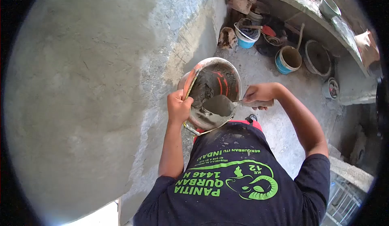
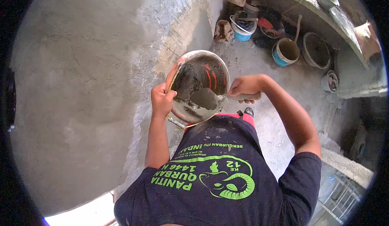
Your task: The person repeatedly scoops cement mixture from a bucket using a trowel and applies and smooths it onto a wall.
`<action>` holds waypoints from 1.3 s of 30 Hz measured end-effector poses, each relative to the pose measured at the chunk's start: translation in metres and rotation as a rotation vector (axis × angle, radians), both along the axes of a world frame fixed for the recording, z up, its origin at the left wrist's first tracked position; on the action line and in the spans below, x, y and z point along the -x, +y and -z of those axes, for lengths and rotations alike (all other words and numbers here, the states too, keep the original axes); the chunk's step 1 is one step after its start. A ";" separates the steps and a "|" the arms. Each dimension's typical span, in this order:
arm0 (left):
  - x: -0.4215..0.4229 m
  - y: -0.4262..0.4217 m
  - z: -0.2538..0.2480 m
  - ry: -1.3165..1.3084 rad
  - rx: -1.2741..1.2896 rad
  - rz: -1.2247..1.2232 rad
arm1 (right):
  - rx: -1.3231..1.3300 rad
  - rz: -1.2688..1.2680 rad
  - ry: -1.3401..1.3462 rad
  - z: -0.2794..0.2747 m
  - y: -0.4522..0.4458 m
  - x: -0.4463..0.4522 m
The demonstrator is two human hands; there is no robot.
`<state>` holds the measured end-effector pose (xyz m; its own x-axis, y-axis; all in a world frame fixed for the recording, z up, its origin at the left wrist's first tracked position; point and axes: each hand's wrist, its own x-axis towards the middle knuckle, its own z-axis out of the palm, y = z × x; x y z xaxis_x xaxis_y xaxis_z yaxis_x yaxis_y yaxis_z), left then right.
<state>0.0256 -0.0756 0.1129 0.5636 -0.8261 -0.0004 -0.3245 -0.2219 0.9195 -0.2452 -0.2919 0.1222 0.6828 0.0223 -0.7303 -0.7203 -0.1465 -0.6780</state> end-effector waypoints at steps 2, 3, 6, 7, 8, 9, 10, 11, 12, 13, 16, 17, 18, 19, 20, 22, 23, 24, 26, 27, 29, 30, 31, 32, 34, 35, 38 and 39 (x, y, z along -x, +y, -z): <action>0.002 -0.001 -0.003 -0.014 0.052 -0.041 | -0.088 0.087 -0.012 0.006 -0.005 0.013; 0.001 -0.001 -0.003 -0.019 0.059 -0.057 | -0.173 0.193 -0.025 0.008 -0.009 0.019; -0.004 -0.005 -0.001 0.056 0.078 -0.107 | -0.274 0.250 -0.078 0.030 -0.019 0.039; -0.006 -0.006 0.000 0.078 0.072 -0.119 | -0.353 0.302 -0.096 0.034 -0.022 0.043; -0.007 -0.007 0.000 0.102 0.064 -0.131 | -0.381 0.331 -0.106 0.035 -0.023 0.046; -0.005 -0.007 0.001 0.101 0.066 -0.144 | -0.381 0.318 -0.105 0.037 -0.024 0.048; -0.003 -0.009 0.002 0.144 0.067 -0.164 | -0.435 0.370 -0.105 0.040 -0.025 0.050; -0.001 -0.009 0.005 0.186 0.068 -0.185 | -0.490 0.420 -0.105 0.045 -0.026 0.052; -0.002 -0.010 0.012 0.185 0.068 -0.197 | -0.509 0.442 -0.097 0.054 -0.028 0.055; -0.004 -0.010 0.023 0.164 0.011 -0.233 | -0.577 0.448 -0.122 0.062 -0.030 0.055; 0.008 -0.015 0.044 0.203 -0.041 -0.343 | -0.735 0.506 -0.113 0.099 -0.029 0.060; 0.015 -0.016 0.053 0.257 -0.032 -0.404 | -0.681 0.516 -0.097 0.116 -0.027 0.062; 0.018 -0.012 0.072 0.298 -0.084 -0.429 | -0.670 0.584 -0.082 0.126 -0.020 0.064; 0.017 -0.008 0.098 0.338 -0.135 -0.449 | -0.700 0.562 -0.098 0.135 -0.016 0.062; 0.015 -0.004 0.122 0.355 -0.173 -0.474 | -0.762 0.622 -0.117 0.146 -0.008 0.060; 0.008 -0.001 0.173 0.469 -0.188 -0.511 | -0.777 0.677 -0.138 0.178 0.007 0.057; 0.006 0.003 0.203 0.573 -0.175 -0.532 | -0.757 0.748 -0.177 0.187 0.017 0.048; 0.002 0.012 0.232 0.515 -0.290 -0.538 | -0.762 0.794 -0.176 0.207 0.031 0.043; -0.007 -0.001 0.291 0.532 -0.271 -0.576 | -0.751 0.907 -0.250 0.245 0.049 0.017; -0.013 -0.003 0.316 0.482 -0.376 -0.548 | -0.743 0.961 -0.298 0.263 0.061 -0.003; -0.017 0.044 0.411 0.313 -0.536 -0.417 | -0.820 1.031 -0.294 0.307 0.095 -0.039; -0.012 0.051 0.440 0.320 -0.568 -0.410 | -0.823 1.094 -0.356 0.328 0.098 -0.069; -0.010 0.050 0.463 0.314 -0.581 -0.365 | -0.824 1.147 -0.431 0.351 0.097 -0.101; -0.011 0.054 0.481 0.313 -0.603 -0.314 | -0.862 1.171 -0.424 0.375 0.097 -0.130; -0.012 0.058 0.509 0.586 -0.699 -0.473 | -0.622 1.172 -0.477 0.428 0.102 -0.180; -0.005 0.078 0.539 0.646 -0.511 -0.598 | -0.345 1.126 -0.530 0.461 0.108 -0.205; -0.024 0.102 0.547 0.260 -0.659 -0.243 | -0.111 1.341 -0.569 0.493 0.106 -0.289; -0.023 0.086 0.537 0.270 -0.667 -0.237 | -0.124 1.436 -0.522 0.503 0.108 -0.313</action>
